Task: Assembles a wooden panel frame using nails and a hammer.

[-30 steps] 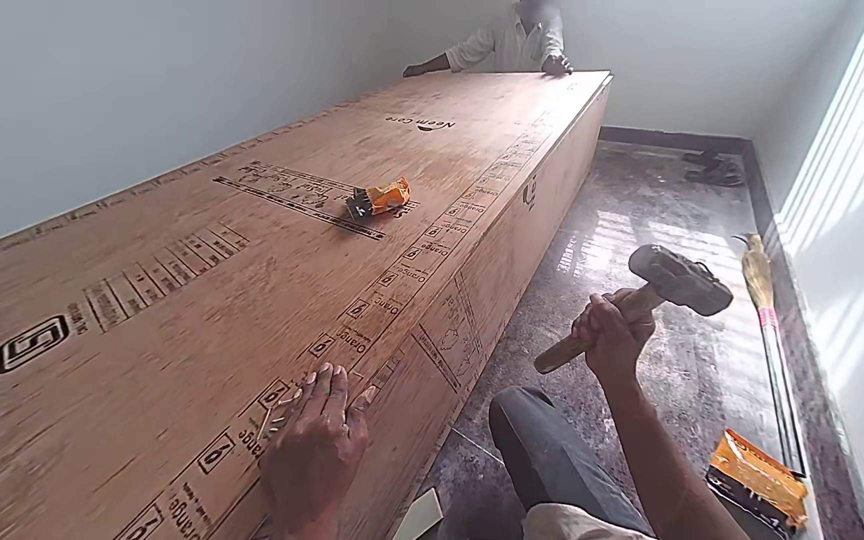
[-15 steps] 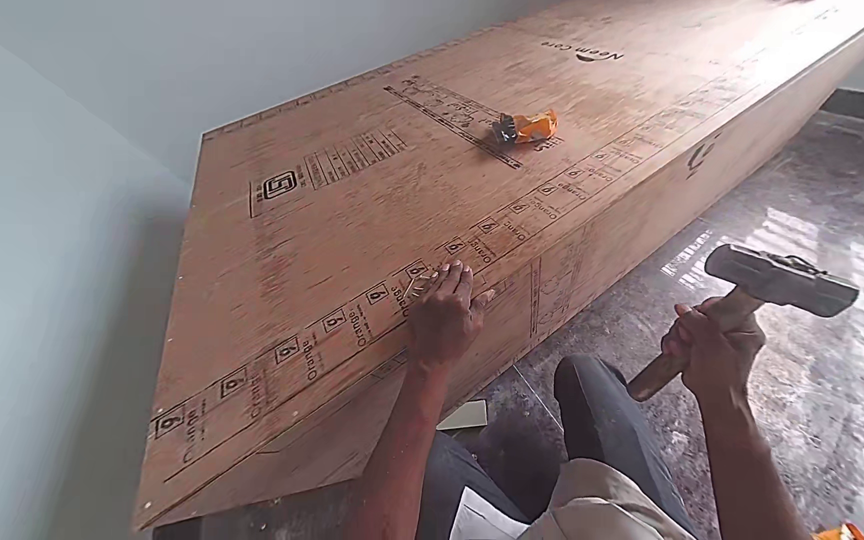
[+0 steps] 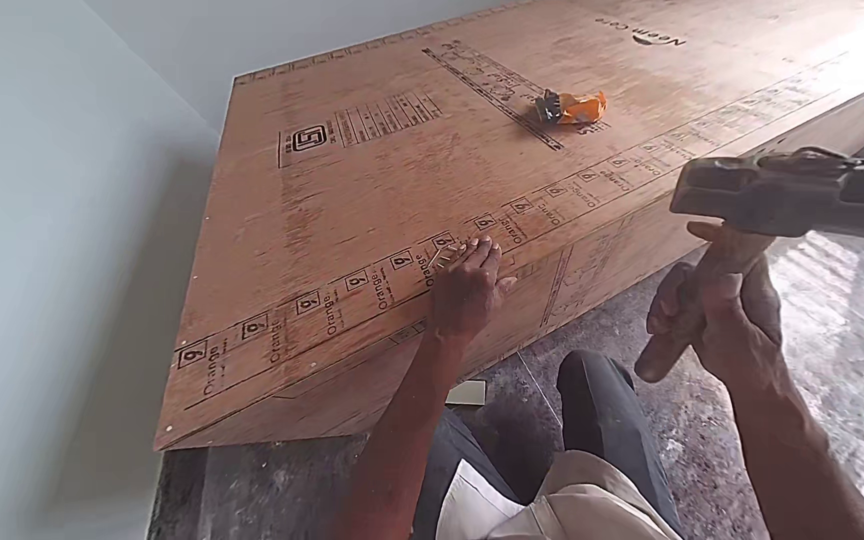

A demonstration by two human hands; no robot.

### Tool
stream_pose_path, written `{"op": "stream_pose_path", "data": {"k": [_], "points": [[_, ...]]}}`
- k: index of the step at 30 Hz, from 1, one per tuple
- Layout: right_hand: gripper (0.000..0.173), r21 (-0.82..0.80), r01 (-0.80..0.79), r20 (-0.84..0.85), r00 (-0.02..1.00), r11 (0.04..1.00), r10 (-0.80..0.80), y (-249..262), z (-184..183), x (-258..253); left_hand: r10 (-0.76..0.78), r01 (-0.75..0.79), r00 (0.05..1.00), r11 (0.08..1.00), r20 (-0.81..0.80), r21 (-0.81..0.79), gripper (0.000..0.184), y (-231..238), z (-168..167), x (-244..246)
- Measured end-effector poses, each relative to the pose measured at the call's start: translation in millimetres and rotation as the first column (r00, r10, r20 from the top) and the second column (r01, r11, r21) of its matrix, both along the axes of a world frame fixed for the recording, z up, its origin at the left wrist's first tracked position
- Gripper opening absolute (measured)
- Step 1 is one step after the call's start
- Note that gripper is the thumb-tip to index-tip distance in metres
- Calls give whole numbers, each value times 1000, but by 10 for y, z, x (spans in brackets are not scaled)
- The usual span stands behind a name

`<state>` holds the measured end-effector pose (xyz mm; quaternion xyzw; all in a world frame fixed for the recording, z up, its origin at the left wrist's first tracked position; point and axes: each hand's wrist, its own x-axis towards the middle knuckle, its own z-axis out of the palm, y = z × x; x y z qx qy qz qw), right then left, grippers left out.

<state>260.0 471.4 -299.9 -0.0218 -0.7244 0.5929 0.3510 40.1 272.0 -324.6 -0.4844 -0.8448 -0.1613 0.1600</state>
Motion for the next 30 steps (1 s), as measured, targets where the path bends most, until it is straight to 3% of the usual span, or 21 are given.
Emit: {"op": "stream_pose_path", "data": {"k": [4,7,14,16,18,19,21,23,24,27,29,30], "points": [[50,239,99,233,960,966,-156,-30,-27,-12,44,-46,998,997,33,54,46,44,24,22],[51,301,50,399,900,952,-173,-28,217,-82,80,-86,993,995,92,58,43,41,47,82],[52,606,114,148,956,787,-253,-186,1354,-486,101,-111,989,989,104,96,40,50,54,100],[46,729,19,230,935,684,-271,-185,1365,-606,104,-115,990,986,92,118,39,58,46,92],[42,786,-232,491,798,574,-350,-158,1211,-709,120,-130,983,989,140,69,39,58,93,102],[41,751,-358,613,690,554,-384,-131,1112,-769,144,-147,971,989,190,-1,39,55,144,126],[40,704,-388,679,615,595,-402,-134,1031,-784,174,-156,953,984,249,-91,42,51,223,144],[43,716,-284,625,668,637,-405,-171,1167,-686,167,-154,952,986,257,-70,43,53,216,142],[45,733,-191,537,751,652,-385,-184,1236,-621,143,-145,965,989,220,-8,42,51,167,127],[45,652,108,130,959,750,-251,-220,1483,-583,111,-123,984,989,142,77,38,52,77,110],[35,561,199,-55,977,804,-204,-237,1573,-681,111,-122,986,989,128,81,37,54,74,113],[34,568,198,-41,976,799,-212,-249,1524,-682,111,-121,986,990,124,75,37,52,70,112]]}}
